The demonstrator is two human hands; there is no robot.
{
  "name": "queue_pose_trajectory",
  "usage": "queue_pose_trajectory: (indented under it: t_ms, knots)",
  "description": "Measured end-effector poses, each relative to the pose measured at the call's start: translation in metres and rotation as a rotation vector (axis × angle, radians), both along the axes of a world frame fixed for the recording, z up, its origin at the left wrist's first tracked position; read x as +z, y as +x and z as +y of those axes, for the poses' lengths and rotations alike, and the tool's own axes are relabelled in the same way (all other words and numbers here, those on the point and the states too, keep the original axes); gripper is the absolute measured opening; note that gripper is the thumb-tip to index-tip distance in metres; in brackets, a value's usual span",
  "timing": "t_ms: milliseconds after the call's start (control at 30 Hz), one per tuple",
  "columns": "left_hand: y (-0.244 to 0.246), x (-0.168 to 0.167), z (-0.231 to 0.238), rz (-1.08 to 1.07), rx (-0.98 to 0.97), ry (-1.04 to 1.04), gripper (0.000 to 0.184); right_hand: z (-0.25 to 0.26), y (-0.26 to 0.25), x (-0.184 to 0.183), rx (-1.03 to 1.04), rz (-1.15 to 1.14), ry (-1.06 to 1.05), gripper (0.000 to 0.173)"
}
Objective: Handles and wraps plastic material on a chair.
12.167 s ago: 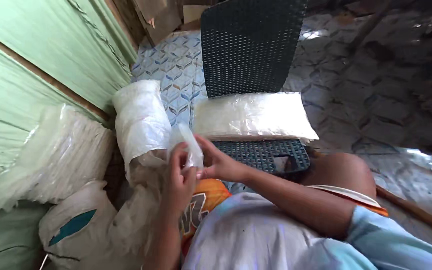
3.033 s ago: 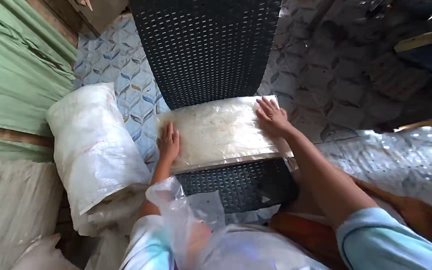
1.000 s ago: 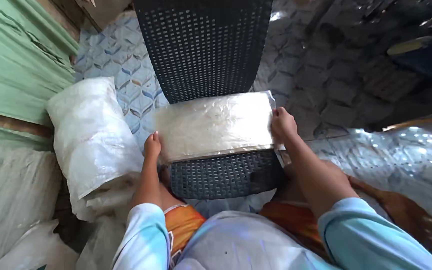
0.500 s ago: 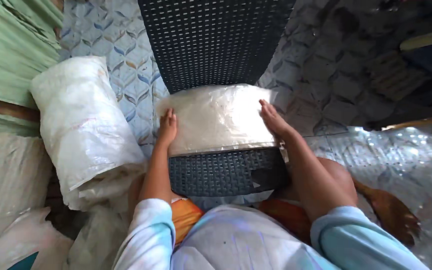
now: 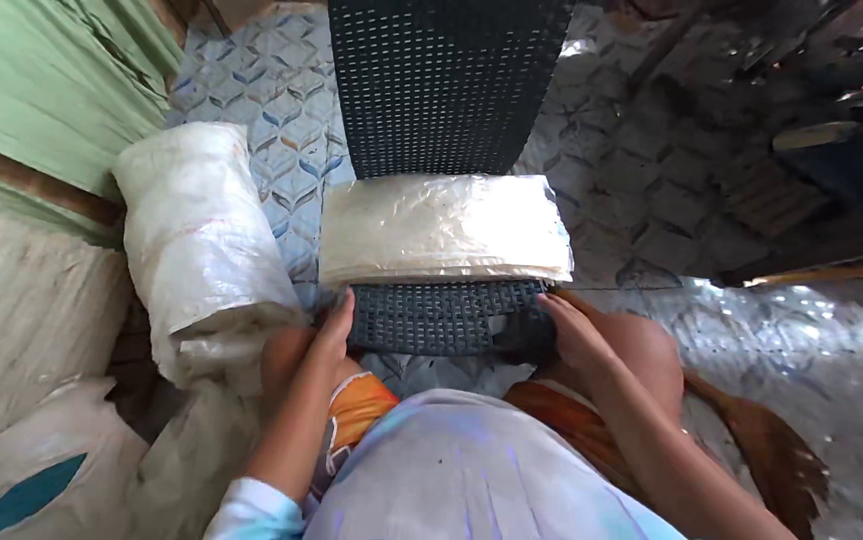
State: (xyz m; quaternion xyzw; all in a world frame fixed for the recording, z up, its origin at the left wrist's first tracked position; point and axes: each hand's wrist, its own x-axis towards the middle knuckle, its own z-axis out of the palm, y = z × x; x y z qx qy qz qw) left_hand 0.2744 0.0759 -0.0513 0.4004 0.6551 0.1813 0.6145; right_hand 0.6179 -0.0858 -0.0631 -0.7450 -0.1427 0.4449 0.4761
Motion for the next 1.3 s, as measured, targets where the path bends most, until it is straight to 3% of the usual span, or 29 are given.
queue_pose_trajectory:
  t_ms: [133,367,533,633,733,800,833,900,933,967,1000,1067,1167,1233,1300]
  knots:
    - [-0.009,-0.007,0.001,0.167,-0.314,0.073,0.075,0.001,-0.007,-0.004,0.206,-0.242,-0.172,0.044]
    - [-0.028,0.023,-0.028,0.604,-0.826,0.045,0.092,-0.043,-0.011,0.015,0.548,-0.523,-0.482,0.048]
    - [-0.040,0.043,-0.052,0.740,-0.871,0.279,0.068,-0.054,-0.017,0.032,0.678,-0.737,-0.468,0.049]
    - [-0.082,0.049,-0.055,0.494,-0.634,0.536,0.041,-0.062,-0.020,0.053,0.861,-0.821,-0.493,0.045]
    - [-0.139,0.026,-0.037,0.180,-0.052,0.593,0.035,-0.069,-0.017,0.063,1.084,-0.794,-0.461,0.044]
    - [-0.180,-0.012,-0.018,0.374,0.179,0.575,0.034,-0.070,-0.014,0.059,1.166,-0.759,-0.465,0.045]
    - [-0.202,-0.035,-0.012,0.567,0.103,0.499,0.042,-0.066,-0.017,0.059,1.208,-0.726,-0.488,0.047]
    - [-0.233,-0.085,-0.006,0.820,-0.275,0.241,0.079,-0.052,-0.027,0.067,1.285,-0.678,-0.495,0.049]
    - [-0.242,-0.106,-0.009,0.851,-0.436,0.142,0.074,-0.044,-0.035,0.075,1.327,-0.661,-0.481,0.049]
    - [-0.247,-0.118,-0.011,0.839,-0.520,0.082,0.055,-0.035,-0.044,0.084,1.375,-0.657,-0.459,0.048]
    - [-0.251,-0.119,-0.009,0.803,-0.527,0.053,0.041,-0.023,-0.052,0.097,1.423,-0.670,-0.442,0.048]
    - [-0.254,-0.107,0.001,0.639,-0.366,0.103,0.039,-0.004,-0.065,0.119,1.461,-0.731,-0.355,0.048]
    - [-0.254,-0.074,-0.001,0.576,-0.354,0.168,0.037,0.013,-0.078,0.131,1.442,-0.835,-0.061,0.047]
    - [-0.259,-0.042,-0.013,0.558,-0.070,0.331,0.035,0.027,-0.094,0.143,1.475,-0.880,0.123,0.047]
    - [-0.257,0.005,-0.026,0.484,0.373,0.639,0.039,0.038,-0.113,0.156,1.487,-0.875,0.331,0.045]
